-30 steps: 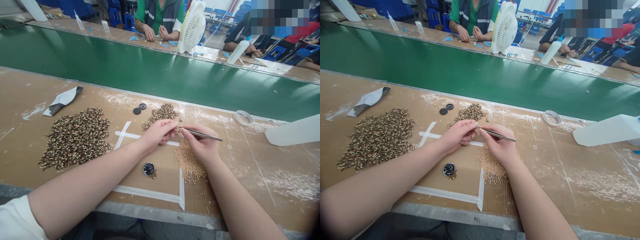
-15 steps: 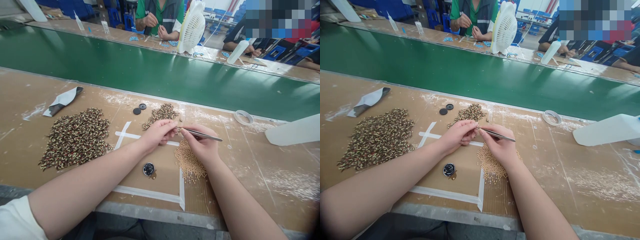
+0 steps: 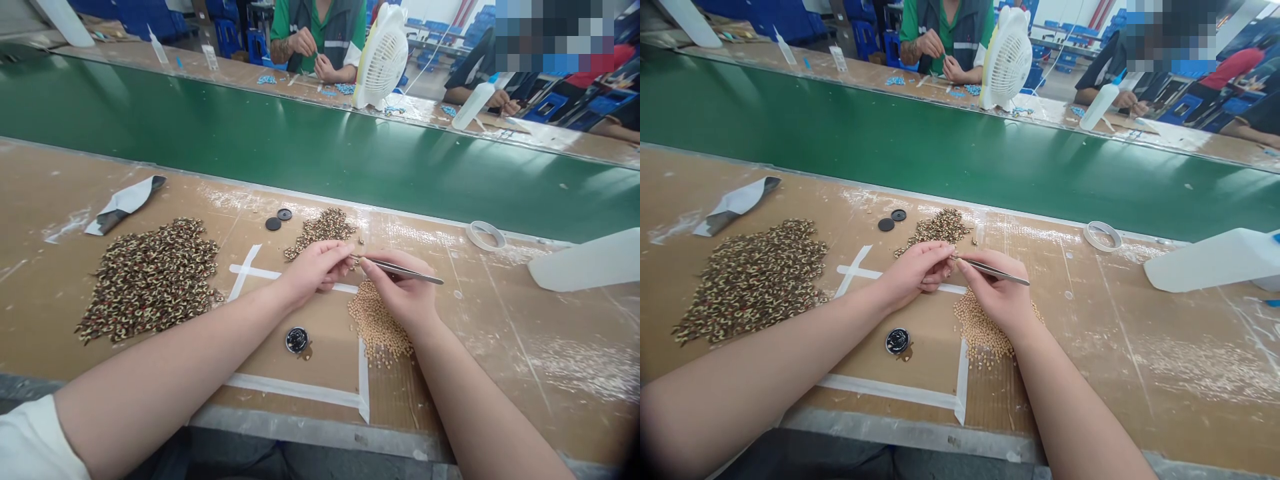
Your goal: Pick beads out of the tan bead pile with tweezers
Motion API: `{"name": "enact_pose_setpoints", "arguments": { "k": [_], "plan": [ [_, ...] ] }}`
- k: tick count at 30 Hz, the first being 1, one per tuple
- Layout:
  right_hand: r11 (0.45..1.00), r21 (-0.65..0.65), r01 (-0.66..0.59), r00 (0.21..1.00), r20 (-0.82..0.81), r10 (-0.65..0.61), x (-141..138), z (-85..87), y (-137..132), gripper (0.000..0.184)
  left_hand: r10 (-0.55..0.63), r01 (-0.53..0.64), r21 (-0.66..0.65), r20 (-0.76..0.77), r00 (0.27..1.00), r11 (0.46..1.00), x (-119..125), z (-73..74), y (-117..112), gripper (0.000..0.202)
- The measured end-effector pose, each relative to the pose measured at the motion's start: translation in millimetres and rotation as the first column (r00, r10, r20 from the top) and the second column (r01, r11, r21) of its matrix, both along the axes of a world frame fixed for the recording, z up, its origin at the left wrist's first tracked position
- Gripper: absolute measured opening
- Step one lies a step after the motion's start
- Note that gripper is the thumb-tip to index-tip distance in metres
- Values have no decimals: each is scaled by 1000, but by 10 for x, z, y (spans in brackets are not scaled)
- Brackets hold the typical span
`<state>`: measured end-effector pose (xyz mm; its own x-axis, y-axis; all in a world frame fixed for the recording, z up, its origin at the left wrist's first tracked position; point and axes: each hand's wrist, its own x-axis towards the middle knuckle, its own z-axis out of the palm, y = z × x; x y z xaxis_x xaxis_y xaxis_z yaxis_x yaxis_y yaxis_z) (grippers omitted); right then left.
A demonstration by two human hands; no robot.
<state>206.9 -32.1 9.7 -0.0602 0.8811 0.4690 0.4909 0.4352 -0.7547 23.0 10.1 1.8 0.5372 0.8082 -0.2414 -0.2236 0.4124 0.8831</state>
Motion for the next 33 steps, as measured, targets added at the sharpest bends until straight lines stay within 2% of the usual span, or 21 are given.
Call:
{"name": "enact_pose_setpoints", "arguments": {
  "k": [9,15,22,33],
  "plan": [
    [1000,1,-6,1000,-15,6,-5,7,-13,10,16,-16,-3,35,999,1000,4,-2,6,33],
    [999,34,35,999,-12,-34,-1,6,-16,8,9,-9,2,30,1000,1000,-3,5,4,35],
    [997,53,53,996,-72,-49,2,-12,-12,8,6,-6,4,35,999,1000,3,33,-4,33],
    [999,30,43,999,-28,-42,0,-7,-14,10,5,-5,9,39,999,1000,-6,29,-4,31]
  ]
}}
